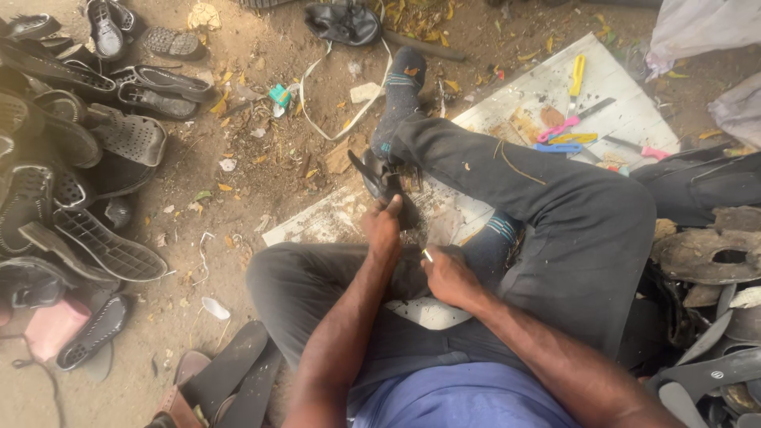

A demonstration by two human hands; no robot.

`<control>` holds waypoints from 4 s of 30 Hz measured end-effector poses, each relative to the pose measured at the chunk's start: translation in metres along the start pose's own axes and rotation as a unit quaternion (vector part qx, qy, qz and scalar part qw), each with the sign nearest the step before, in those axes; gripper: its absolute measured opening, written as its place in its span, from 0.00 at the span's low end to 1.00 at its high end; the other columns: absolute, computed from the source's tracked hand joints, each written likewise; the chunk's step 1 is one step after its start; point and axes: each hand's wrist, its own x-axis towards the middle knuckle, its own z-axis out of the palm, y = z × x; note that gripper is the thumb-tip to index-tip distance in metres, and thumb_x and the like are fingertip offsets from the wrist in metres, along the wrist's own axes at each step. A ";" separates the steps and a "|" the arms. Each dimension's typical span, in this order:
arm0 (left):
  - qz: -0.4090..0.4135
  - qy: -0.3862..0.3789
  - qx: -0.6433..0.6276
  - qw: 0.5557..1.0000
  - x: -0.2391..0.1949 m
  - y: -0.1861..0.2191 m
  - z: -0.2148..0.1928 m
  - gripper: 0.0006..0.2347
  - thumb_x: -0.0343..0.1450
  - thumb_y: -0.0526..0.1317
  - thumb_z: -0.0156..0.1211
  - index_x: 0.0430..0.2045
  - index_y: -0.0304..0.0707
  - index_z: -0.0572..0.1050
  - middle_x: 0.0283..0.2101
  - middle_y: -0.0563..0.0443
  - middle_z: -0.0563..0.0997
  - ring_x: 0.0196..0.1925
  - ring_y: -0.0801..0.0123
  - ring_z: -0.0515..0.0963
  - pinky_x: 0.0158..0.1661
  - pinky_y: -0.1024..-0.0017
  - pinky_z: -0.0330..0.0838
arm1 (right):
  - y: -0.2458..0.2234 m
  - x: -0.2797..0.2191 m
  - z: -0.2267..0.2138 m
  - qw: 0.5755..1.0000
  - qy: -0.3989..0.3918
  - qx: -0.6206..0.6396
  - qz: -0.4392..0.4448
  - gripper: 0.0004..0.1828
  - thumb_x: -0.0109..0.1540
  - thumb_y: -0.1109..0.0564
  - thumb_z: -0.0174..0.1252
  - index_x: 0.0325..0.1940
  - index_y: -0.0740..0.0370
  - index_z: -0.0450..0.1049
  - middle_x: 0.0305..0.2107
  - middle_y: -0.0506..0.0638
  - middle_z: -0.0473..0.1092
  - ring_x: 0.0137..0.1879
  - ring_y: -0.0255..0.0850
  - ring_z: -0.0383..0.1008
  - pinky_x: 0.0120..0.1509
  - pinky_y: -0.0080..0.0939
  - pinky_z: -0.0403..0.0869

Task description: The person sits on the ground and uses a knife to scrape and clean the sole of a black shoe. They then pick up a white shoe and use a hammer to tap it before returning to scraping the black shoe with the knife.

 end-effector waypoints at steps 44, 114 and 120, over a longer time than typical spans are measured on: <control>0.485 -0.192 0.672 0.525 0.043 0.036 0.008 0.05 0.69 0.38 0.62 0.35 0.39 0.80 0.42 0.51 0.79 0.55 0.60 0.75 0.68 0.56 0.58 | 0.074 0.100 -0.026 0.993 -0.015 -0.111 0.044 0.17 0.68 0.46 0.50 0.52 0.58 0.76 0.41 0.63 0.76 0.51 0.64 0.75 0.53 0.60 0.72; 0.297 -0.033 0.488 0.820 0.084 0.020 -0.033 0.08 0.65 0.42 0.72 0.30 0.39 0.86 0.29 0.54 0.74 0.35 0.66 0.72 0.38 0.65 0.66 | 0.015 0.110 0.014 0.997 -0.024 0.011 0.073 0.21 0.67 0.48 0.49 0.63 0.56 0.69 0.34 0.66 0.76 0.44 0.62 0.79 0.50 0.60 0.75; 0.245 -0.025 0.445 0.861 0.089 0.015 -0.032 0.09 0.63 0.42 0.73 0.30 0.37 0.86 0.29 0.53 0.73 0.34 0.65 0.73 0.37 0.66 0.68 | -0.006 0.088 0.005 0.995 -0.028 -0.076 0.065 0.20 0.68 0.50 0.49 0.61 0.59 0.70 0.31 0.65 0.77 0.42 0.63 0.78 0.47 0.62 0.73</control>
